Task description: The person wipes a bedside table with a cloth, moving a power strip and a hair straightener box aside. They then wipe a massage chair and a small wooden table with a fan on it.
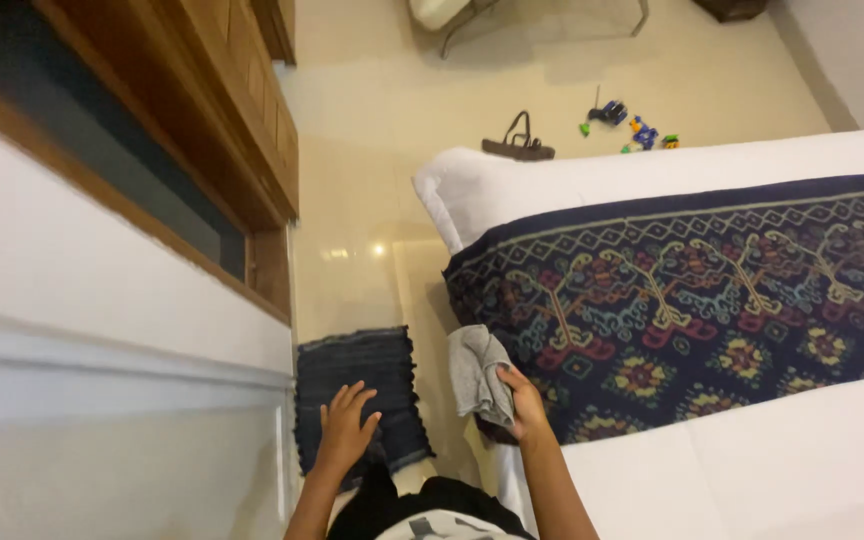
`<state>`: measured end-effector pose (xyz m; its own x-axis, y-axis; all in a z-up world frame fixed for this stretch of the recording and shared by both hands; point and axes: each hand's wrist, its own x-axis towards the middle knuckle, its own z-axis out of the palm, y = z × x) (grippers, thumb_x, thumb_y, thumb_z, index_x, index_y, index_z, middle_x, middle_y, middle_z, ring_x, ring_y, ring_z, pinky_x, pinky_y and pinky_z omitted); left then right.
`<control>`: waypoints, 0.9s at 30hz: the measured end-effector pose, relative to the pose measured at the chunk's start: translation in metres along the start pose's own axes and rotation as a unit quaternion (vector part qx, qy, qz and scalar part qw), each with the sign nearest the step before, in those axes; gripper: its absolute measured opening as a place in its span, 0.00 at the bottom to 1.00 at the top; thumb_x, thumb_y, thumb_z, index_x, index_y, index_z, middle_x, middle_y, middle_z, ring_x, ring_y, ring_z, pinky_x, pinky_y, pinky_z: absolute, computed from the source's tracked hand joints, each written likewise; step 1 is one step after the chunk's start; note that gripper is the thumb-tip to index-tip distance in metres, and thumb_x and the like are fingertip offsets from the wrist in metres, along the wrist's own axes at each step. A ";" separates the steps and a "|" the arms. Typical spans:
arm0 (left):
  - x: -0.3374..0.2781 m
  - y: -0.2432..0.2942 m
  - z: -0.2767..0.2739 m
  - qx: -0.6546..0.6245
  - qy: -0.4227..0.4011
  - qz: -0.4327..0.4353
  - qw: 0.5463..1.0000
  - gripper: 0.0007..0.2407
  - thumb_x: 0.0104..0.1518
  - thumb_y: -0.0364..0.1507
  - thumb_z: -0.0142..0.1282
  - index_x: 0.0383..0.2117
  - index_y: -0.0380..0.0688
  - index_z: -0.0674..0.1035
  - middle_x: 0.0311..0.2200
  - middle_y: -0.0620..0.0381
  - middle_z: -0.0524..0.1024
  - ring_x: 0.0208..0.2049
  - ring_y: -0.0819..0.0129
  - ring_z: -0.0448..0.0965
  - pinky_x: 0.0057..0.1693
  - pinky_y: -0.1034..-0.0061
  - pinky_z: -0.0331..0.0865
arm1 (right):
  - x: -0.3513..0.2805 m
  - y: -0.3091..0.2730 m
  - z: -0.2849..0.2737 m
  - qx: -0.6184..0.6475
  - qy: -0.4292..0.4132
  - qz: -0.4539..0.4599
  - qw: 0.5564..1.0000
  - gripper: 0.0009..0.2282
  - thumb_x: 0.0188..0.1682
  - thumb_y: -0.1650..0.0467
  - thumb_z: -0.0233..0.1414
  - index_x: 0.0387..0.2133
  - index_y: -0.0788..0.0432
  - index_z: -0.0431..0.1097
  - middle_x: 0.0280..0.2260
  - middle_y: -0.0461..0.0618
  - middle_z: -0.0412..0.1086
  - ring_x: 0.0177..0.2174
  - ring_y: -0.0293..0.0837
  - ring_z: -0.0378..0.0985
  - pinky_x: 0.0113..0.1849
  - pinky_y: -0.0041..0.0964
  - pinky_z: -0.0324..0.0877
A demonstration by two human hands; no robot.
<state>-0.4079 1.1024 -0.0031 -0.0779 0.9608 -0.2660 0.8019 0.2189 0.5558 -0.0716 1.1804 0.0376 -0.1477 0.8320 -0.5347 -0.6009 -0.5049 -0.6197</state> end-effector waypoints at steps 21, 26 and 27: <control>0.401 -0.039 -0.186 -0.189 0.046 0.115 0.974 0.12 0.52 0.27 0.57 0.43 0.45 0.83 0.52 0.56 0.79 0.54 0.60 0.79 0.59 0.73 0.69 | 0.434 -0.087 0.119 0.325 0.141 0.001 0.935 0.18 0.50 0.71 0.47 0.54 0.66 0.65 0.51 0.62 0.71 0.46 0.59 0.75 0.51 0.56 0.69; 0.536 -0.022 -0.246 -0.139 0.129 0.145 0.971 0.13 0.52 0.27 0.57 0.45 0.47 0.82 0.51 0.58 0.79 0.53 0.62 0.78 0.58 0.70 0.69 | 0.524 -0.199 0.255 0.365 -0.023 -0.029 0.930 0.18 0.52 0.71 0.43 0.55 0.67 0.64 0.52 0.62 0.70 0.49 0.55 0.75 0.54 0.48 0.68; 0.551 -0.012 -0.257 -0.139 0.118 0.142 0.973 0.13 0.52 0.27 0.57 0.45 0.47 0.82 0.51 0.58 0.79 0.53 0.62 0.78 0.58 0.70 0.69 | 0.540 -0.209 0.266 0.368 -0.013 -0.027 0.929 0.18 0.52 0.71 0.43 0.55 0.67 0.64 0.52 0.62 0.70 0.49 0.55 0.75 0.54 0.48 0.68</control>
<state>-0.6128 1.6732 0.0459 -0.0373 0.9944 0.0988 0.6226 -0.0542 0.7807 -0.2344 1.7966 0.0310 -0.1140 0.8616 -0.4946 -0.9813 -0.1755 -0.0795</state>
